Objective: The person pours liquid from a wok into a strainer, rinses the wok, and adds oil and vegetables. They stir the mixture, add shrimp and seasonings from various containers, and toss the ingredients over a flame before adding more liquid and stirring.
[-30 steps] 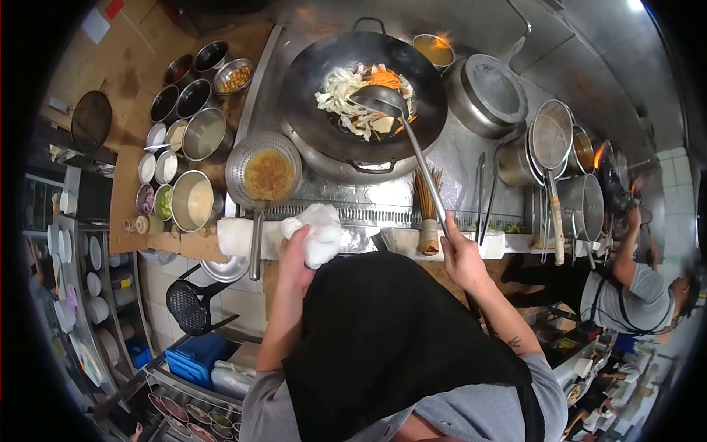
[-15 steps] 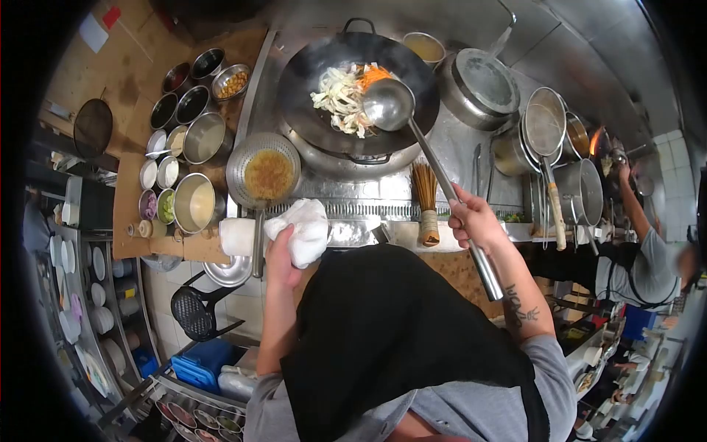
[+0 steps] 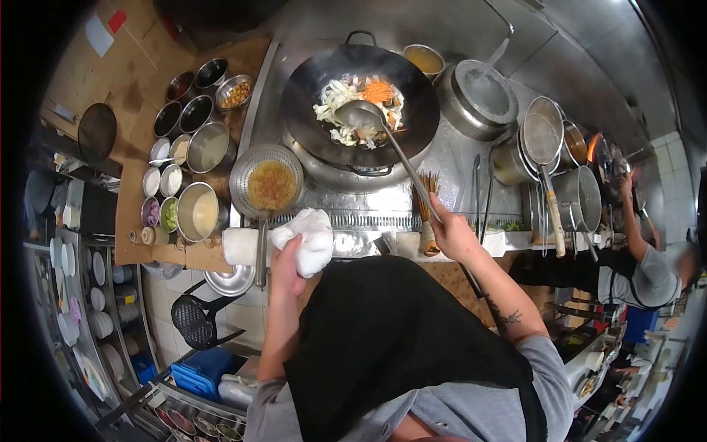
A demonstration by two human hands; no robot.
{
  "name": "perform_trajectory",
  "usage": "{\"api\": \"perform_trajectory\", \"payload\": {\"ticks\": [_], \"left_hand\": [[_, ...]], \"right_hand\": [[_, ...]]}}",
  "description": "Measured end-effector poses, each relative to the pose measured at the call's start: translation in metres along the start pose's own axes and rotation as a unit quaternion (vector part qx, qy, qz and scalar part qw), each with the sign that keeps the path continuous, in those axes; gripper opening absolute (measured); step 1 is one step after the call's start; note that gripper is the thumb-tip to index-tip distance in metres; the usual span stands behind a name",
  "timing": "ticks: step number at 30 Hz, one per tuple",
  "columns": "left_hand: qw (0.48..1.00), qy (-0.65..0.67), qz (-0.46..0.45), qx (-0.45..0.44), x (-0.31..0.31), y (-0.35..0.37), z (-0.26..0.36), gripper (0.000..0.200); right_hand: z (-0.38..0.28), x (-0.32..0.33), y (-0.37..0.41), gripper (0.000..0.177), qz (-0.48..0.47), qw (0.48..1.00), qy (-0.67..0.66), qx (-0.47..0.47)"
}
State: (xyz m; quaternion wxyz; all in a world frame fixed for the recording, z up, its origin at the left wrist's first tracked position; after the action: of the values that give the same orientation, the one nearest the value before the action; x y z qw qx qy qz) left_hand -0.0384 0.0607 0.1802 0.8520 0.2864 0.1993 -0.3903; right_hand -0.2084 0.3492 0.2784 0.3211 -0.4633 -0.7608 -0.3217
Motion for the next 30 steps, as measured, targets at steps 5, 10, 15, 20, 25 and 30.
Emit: {"api": "perform_trajectory", "payload": {"ticks": [5, 10, 15, 20, 25, 30], "left_hand": [[0.998, -0.029, -0.057, -0.024, -0.039, -0.004, -0.004, 0.041], [0.987, 0.058, -0.105, 0.108, -0.086, -0.058, -0.059, 0.037], [0.973, -0.030, -0.155, 0.167, -0.131, -0.125, -0.083, 0.047], [0.953, -0.117, -0.164, 0.226, -0.123, -0.167, -0.118, 0.044], [0.962, -0.135, -0.170, 0.168, -0.140, -0.138, -0.095, 0.045], [0.969, -0.104, -0.173, 0.142, -0.109, -0.152, -0.094, 0.045]], "right_hand": [[0.006, 0.007, 0.006, 0.055, 0.033, 0.998, -0.024, -0.056], [0.037, 0.037, 0.028, 0.050, 0.144, 0.974, -0.148, -0.092], [0.073, 0.110, 0.083, 0.057, 0.148, 0.822, -0.521, -0.176], [0.146, 0.188, 0.144, 0.058, 0.295, 0.756, -0.547, -0.205], [0.238, 0.247, 0.204, 0.030, 0.426, 0.696, -0.464, -0.344], [0.318, 0.269, 0.206, 0.024, 0.427, 0.713, -0.424, -0.362]]}}
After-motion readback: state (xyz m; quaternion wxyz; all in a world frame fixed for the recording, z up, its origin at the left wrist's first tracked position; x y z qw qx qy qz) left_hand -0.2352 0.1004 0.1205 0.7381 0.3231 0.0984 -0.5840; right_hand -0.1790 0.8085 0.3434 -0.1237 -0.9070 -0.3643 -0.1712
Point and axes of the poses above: each hand's wrist, its own y-axis away from the middle knuckle, its own x-axis out of the back of the hand, z = x × y, the point moved 7 cm from there along -y, towards the middle knuckle, and after that the axes turned 15 degrees about -x, right-handed, at the moved point
